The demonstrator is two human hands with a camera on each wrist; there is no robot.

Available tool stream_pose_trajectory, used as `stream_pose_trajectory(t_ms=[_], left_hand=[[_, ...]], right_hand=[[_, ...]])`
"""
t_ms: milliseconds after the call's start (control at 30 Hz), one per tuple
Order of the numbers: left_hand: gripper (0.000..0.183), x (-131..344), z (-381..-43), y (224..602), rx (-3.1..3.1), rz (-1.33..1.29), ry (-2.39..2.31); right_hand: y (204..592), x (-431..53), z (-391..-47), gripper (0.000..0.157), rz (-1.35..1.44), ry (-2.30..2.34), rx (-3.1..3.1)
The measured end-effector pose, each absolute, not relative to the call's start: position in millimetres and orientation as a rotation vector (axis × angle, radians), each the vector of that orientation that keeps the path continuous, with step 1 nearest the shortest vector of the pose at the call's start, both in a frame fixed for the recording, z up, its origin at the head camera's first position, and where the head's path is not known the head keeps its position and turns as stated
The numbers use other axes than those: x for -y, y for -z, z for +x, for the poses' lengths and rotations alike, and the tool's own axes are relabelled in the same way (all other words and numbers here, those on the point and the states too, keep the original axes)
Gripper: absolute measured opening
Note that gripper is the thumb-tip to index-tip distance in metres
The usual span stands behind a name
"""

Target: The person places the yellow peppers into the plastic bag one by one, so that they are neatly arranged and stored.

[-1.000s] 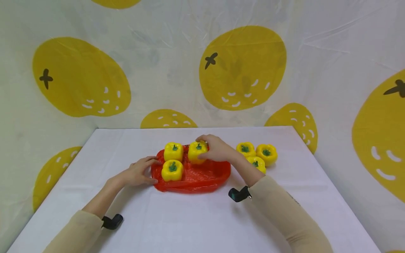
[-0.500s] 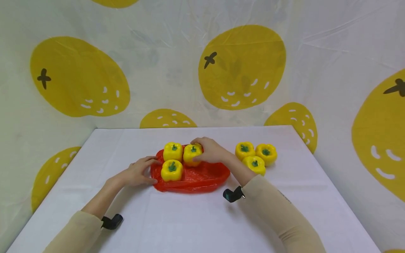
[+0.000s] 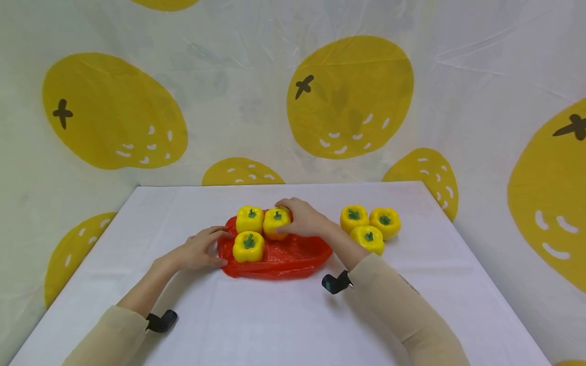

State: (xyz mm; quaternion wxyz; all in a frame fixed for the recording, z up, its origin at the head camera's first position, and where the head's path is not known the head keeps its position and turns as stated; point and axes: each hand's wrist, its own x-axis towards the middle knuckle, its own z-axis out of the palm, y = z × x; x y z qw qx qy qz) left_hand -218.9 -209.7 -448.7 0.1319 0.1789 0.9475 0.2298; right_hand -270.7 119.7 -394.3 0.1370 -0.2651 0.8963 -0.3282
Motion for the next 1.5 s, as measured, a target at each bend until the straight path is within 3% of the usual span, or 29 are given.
stream_pose_trajectory(t_ms=[533,1500], left_hand=[[0.066,208.4,-219.4,448.1,-2.747,0.510,-0.658],[0.067,208.1,-218.6,448.3,-2.750,0.493,-0.653]], right_hand=[[387.9,-139.1,-272.5,0.075,-0.770,0.914,-2.631],[352.1,-218.4,-254.3,0.045,-0.769,0.981,-2.716]])
